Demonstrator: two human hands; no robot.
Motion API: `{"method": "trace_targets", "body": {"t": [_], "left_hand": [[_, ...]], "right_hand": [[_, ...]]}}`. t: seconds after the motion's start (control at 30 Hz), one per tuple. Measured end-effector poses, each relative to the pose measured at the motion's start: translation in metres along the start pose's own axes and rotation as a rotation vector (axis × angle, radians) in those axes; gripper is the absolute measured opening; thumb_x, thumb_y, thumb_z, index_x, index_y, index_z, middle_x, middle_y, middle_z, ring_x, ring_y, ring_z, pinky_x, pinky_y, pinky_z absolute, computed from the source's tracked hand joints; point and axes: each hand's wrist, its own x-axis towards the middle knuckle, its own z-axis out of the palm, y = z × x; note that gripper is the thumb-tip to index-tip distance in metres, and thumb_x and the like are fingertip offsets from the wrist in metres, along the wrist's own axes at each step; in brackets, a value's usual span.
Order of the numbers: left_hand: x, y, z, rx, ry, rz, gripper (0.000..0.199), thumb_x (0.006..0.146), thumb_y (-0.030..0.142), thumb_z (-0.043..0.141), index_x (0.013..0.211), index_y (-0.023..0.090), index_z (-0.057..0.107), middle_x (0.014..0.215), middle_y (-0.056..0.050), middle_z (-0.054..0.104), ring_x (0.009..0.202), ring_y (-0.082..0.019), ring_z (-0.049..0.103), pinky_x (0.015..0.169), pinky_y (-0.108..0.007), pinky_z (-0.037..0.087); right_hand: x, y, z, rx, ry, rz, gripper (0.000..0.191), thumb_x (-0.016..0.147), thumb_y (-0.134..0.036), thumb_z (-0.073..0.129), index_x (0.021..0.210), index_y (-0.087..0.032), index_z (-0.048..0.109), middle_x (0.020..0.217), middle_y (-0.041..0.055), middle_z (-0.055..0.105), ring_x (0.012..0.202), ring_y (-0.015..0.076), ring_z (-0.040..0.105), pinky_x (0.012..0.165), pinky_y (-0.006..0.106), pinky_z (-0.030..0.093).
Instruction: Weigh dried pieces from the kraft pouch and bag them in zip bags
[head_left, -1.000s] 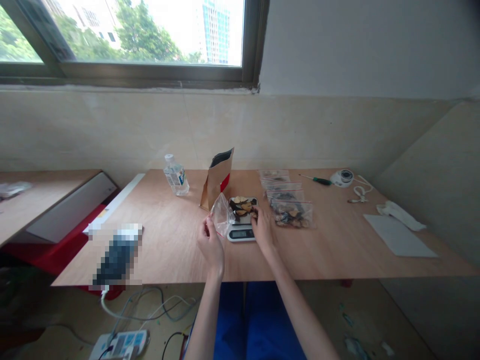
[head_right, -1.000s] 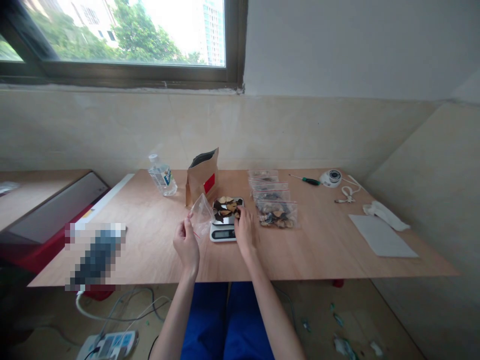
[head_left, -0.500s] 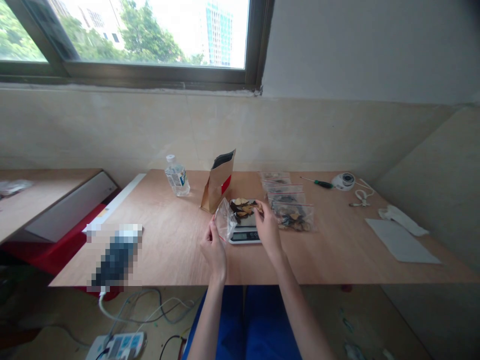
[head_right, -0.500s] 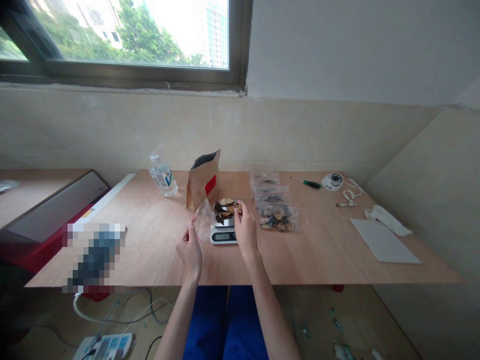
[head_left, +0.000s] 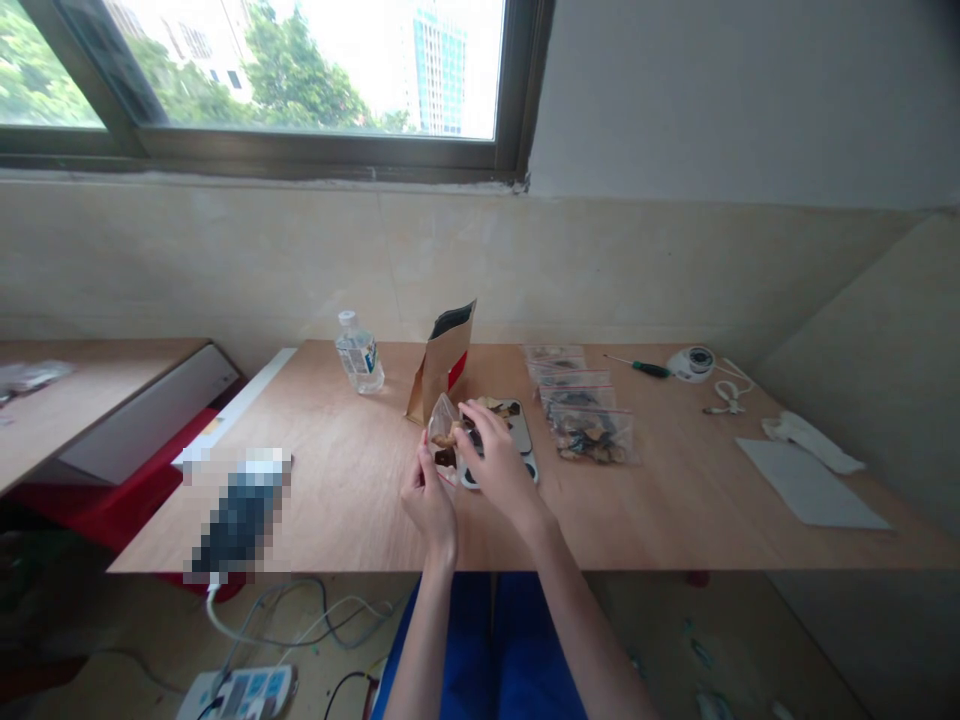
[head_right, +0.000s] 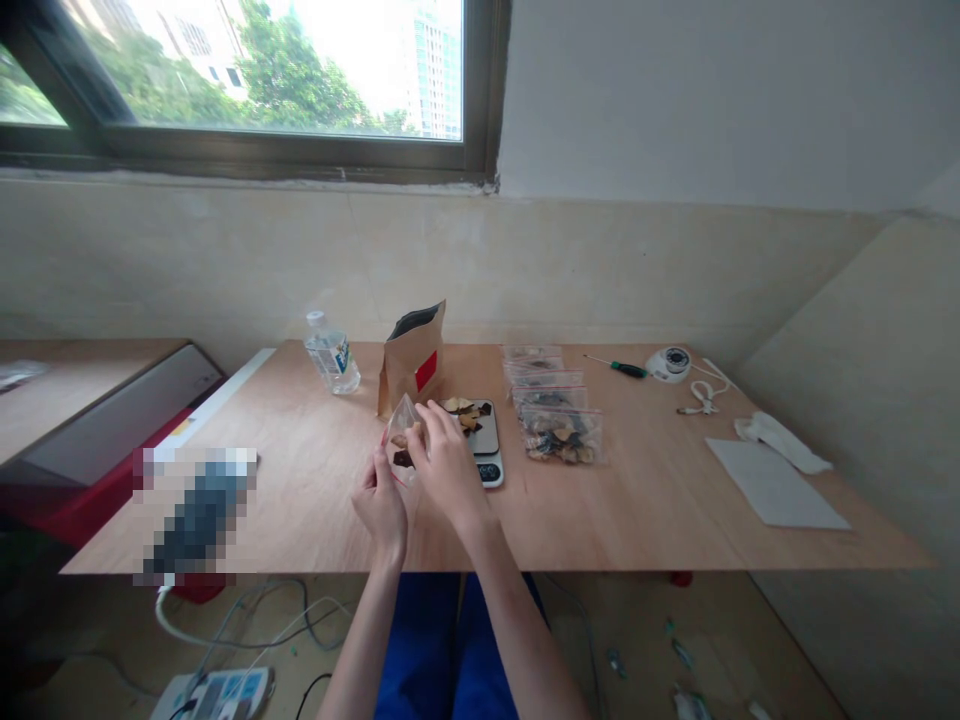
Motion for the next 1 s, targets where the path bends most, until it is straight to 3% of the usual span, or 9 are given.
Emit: {"method": "trace_targets", "body": {"t": [0.07, 0.17, 0.33, 0.5, 0.6, 0.8, 1.0], "left_hand": [[0.001, -0.001, -0.002, 0.009, 0.005, -0.004, 0.047, 0.085, 0.047, 0.045, 0.114, 0.015, 0.064, 0.082, -0.005, 0.069, 0.075, -0.016, 0.06, 0.07, -0.026, 0.044], [0.001, -0.003, -0.002, -0.023, 0.033, -0.051, 0.05, 0.084, 0.05, 0.045, 0.114, 0.015, 0.064, 0.058, 0.002, 0.055, 0.055, -0.01, 0.047, 0.058, -0.023, 0.039], [-0.002, -0.003, -0.001, -0.232, 0.122, -0.174, 0.057, 0.079, 0.054, 0.05, 0.119, 0.015, 0.06, 0.052, 0.007, 0.037, 0.047, -0.006, 0.033, 0.051, -0.02, 0.032], [-0.001, -0.002, -0.003, -0.229, 0.077, -0.151, 0.055, 0.08, 0.052, 0.049, 0.119, 0.015, 0.06, 0.053, 0.008, 0.029, 0.048, -0.006, 0.028, 0.052, -0.02, 0.03], [-0.001, -0.002, -0.004, -0.208, 0.059, -0.135, 0.055, 0.08, 0.053, 0.049, 0.118, 0.015, 0.061, 0.054, 0.007, 0.031, 0.049, -0.006, 0.03, 0.052, -0.02, 0.029], [0.0, -0.003, -0.007, -0.1, 0.0, -0.088, 0.055, 0.081, 0.054, 0.047, 0.114, 0.014, 0.064, 0.055, 0.006, 0.037, 0.051, -0.007, 0.033, 0.051, -0.021, 0.029], [0.0, 0.0, -0.008, -0.076, -0.035, -0.085, 0.054, 0.082, 0.053, 0.046, 0.114, 0.012, 0.063, 0.053, 0.007, 0.033, 0.05, -0.008, 0.031, 0.051, -0.021, 0.028]], "right_hand": [[0.001, 0.017, -0.004, -0.011, 0.05, -0.039, 0.036, 0.092, -0.03, 0.039, 0.122, -0.018, 0.054, 0.13, 0.0107, 0.051, 0.125, 0.0191, 0.042, 0.107, 0.038, 0.033], [0.001, 0.051, -0.002, -0.037, 0.109, -0.019, 0.033, 0.091, -0.026, 0.037, 0.117, -0.019, 0.056, 0.122, 0.0106, 0.055, 0.119, 0.0187, 0.047, 0.103, 0.037, 0.037], [-0.004, 0.093, 0.017, -0.198, 0.023, -0.008, 0.033, 0.088, -0.026, 0.043, 0.116, -0.018, 0.056, 0.121, 0.0139, 0.053, 0.118, 0.023, 0.047, 0.1, 0.042, 0.039], [-0.008, 0.1, 0.029, -0.47, -0.008, 0.033, 0.045, 0.084, -0.036, 0.052, 0.125, -0.018, 0.052, 0.135, 0.0174, 0.041, 0.129, 0.0318, 0.032, 0.101, 0.05, 0.033], [-0.006, 0.101, 0.029, -0.537, -0.038, 0.049, 0.043, 0.083, -0.038, 0.055, 0.122, -0.02, 0.056, 0.131, 0.0162, 0.045, 0.123, 0.0312, 0.039, 0.098, 0.048, 0.036], [0.001, 0.112, 0.019, -0.501, -0.035, 0.031, 0.024, 0.085, -0.026, 0.054, 0.103, -0.018, 0.067, 0.106, 0.0124, 0.059, 0.101, 0.026, 0.052, 0.088, 0.04, 0.043], [0.001, 0.126, 0.01, -0.368, 0.037, 0.014, 0.023, 0.086, -0.028, 0.053, 0.1, -0.018, 0.068, 0.101, 0.0119, 0.061, 0.098, 0.0256, 0.052, 0.087, 0.042, 0.044]]}}
